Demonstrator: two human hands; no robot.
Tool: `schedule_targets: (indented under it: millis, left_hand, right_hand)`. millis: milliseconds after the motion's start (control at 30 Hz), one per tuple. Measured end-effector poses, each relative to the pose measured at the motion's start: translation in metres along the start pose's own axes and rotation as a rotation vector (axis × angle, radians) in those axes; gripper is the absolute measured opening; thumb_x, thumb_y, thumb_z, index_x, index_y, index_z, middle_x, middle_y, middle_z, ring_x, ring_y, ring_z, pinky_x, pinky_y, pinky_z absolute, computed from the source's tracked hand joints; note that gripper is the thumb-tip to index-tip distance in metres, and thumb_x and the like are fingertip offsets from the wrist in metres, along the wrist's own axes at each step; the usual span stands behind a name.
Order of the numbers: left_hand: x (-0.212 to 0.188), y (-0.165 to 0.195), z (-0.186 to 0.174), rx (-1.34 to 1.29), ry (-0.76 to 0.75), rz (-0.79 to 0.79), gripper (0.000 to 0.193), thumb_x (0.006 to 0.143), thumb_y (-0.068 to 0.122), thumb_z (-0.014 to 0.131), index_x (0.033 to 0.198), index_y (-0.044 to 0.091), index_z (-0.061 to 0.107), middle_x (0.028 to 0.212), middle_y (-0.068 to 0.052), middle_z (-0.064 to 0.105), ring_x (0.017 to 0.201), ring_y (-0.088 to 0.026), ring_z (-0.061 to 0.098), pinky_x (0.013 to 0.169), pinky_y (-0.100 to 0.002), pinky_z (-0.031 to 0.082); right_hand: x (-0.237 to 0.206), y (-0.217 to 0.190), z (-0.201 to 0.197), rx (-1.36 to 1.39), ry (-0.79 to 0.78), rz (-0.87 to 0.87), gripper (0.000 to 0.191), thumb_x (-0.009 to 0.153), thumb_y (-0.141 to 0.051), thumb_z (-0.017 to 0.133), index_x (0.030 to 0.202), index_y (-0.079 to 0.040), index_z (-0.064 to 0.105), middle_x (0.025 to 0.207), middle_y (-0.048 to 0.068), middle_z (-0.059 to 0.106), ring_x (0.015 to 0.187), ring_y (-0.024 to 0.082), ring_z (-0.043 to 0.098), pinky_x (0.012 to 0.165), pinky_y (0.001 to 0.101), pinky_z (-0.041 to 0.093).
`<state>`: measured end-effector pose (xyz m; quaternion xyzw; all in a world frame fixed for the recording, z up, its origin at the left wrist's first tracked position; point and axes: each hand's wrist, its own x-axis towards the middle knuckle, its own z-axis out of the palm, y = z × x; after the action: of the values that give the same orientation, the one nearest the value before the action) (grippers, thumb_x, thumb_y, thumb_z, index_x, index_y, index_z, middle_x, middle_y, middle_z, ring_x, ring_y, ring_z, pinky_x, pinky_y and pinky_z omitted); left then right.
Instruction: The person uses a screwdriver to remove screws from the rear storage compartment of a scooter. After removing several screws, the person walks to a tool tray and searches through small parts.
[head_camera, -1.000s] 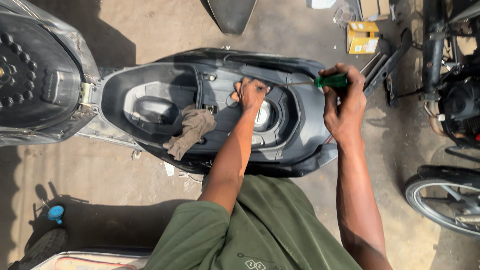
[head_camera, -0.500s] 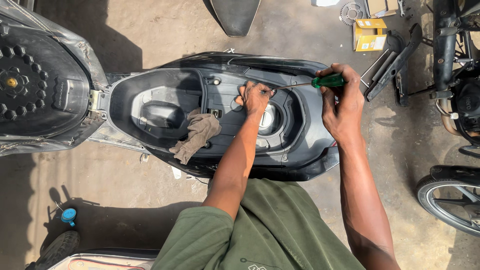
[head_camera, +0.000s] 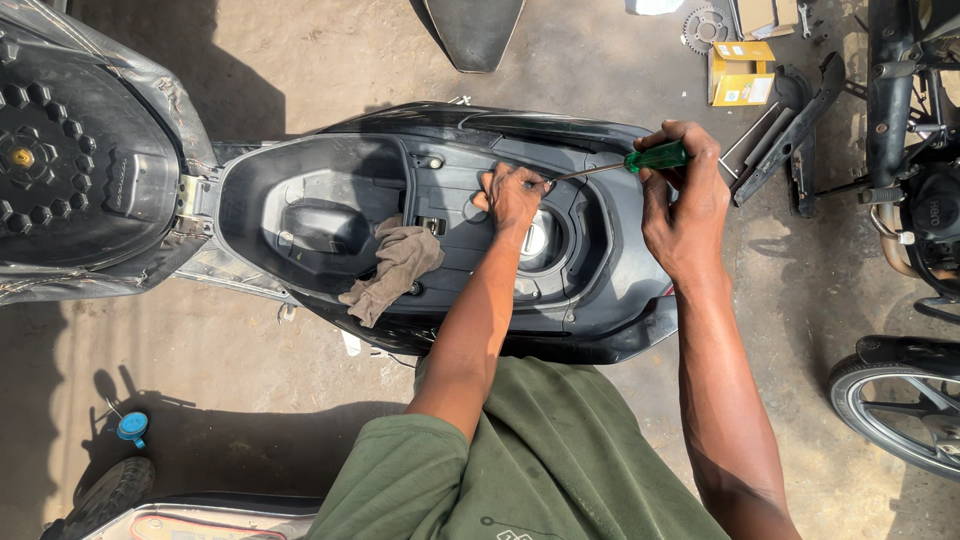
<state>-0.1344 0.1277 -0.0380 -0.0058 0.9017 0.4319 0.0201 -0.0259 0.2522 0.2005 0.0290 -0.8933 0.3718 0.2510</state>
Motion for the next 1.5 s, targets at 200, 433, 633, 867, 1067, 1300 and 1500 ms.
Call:
schedule_targets:
  millis: [200,433,633,867,1067,1300,1500]
  left_hand:
    - [0.002,-0.002,0.001,-0.022,0.022,0.030,0.017,0.065,0.034,0.093,0.075,0.026,0.081,0.096,0.004,0.061,0.106,-0.024,0.046,0.094,-0.041,0.030]
    - [0.002,-0.003,-0.003,0.009,-0.037,-0.039,0.015,0.067,0.031,0.093,0.075,0.025,0.082,0.096,0.004,0.062,0.106,-0.023,0.046,0.092,-0.044,0.024]
    - [0.003,-0.005,-0.001,-0.007,-0.021,-0.035,0.015,0.067,0.031,0.093,0.073,0.025,0.081,0.096,0.004,0.062,0.106,-0.023,0.047,0.093,-0.044,0.025]
    - [0.004,-0.007,-0.001,-0.017,-0.033,-0.038,0.013,0.067,0.030,0.091,0.074,0.025,0.081,0.097,0.004,0.063,0.106,-0.023,0.047,0.095,-0.043,0.026]
    - [0.004,-0.008,-0.001,0.001,-0.055,-0.075,0.014,0.069,0.033,0.091,0.074,0.025,0.081,0.097,0.005,0.062,0.106,-0.023,0.046,0.093,-0.045,0.025]
    - [0.008,-0.013,-0.002,0.056,-0.066,-0.070,0.014,0.069,0.035,0.091,0.070,0.026,0.080,0.098,0.006,0.061,0.107,-0.022,0.046,0.090,-0.046,0.024]
    - [0.008,-0.010,-0.006,0.088,-0.080,-0.086,0.013,0.069,0.036,0.090,0.070,0.028,0.080,0.098,0.007,0.061,0.109,-0.023,0.045,0.089,-0.046,0.024]
  right_hand:
    - [0.003,-0.006,0.003,-0.015,-0.013,0.000,0.052,0.098,0.021,0.060,0.141,-0.001,0.042,0.123,0.019,0.067,0.116,0.029,0.073,0.096,0.0362,0.063]
    - [0.008,-0.011,0.004,-0.016,-0.027,-0.027,0.052,0.099,0.021,0.061,0.143,0.001,0.041,0.123,0.020,0.067,0.117,0.030,0.073,0.100,0.0375,0.063]
    - [0.011,-0.010,0.008,-0.043,-0.054,-0.010,0.053,0.097,0.021,0.061,0.142,0.000,0.041,0.121,0.019,0.068,0.114,0.029,0.074,0.094,0.0366,0.062]
    - [0.014,-0.012,0.011,-0.016,-0.066,-0.034,0.053,0.099,0.020,0.061,0.144,0.001,0.041,0.121,0.019,0.067,0.117,0.029,0.073,0.100,0.0367,0.063]
    - [0.017,-0.016,0.016,-0.023,-0.087,-0.027,0.052,0.099,0.020,0.062,0.143,0.003,0.042,0.121,0.020,0.066,0.116,0.029,0.073,0.098,0.0359,0.062]
    - [0.021,-0.023,0.019,-0.052,-0.091,-0.054,0.054,0.097,0.022,0.060,0.144,0.003,0.042,0.124,0.020,0.066,0.118,0.029,0.072,0.101,0.0367,0.061]
    - [0.022,-0.022,0.022,-0.019,-0.094,-0.051,0.053,0.098,0.023,0.059,0.145,0.003,0.042,0.125,0.020,0.065,0.120,0.030,0.072,0.102,0.0370,0.058]
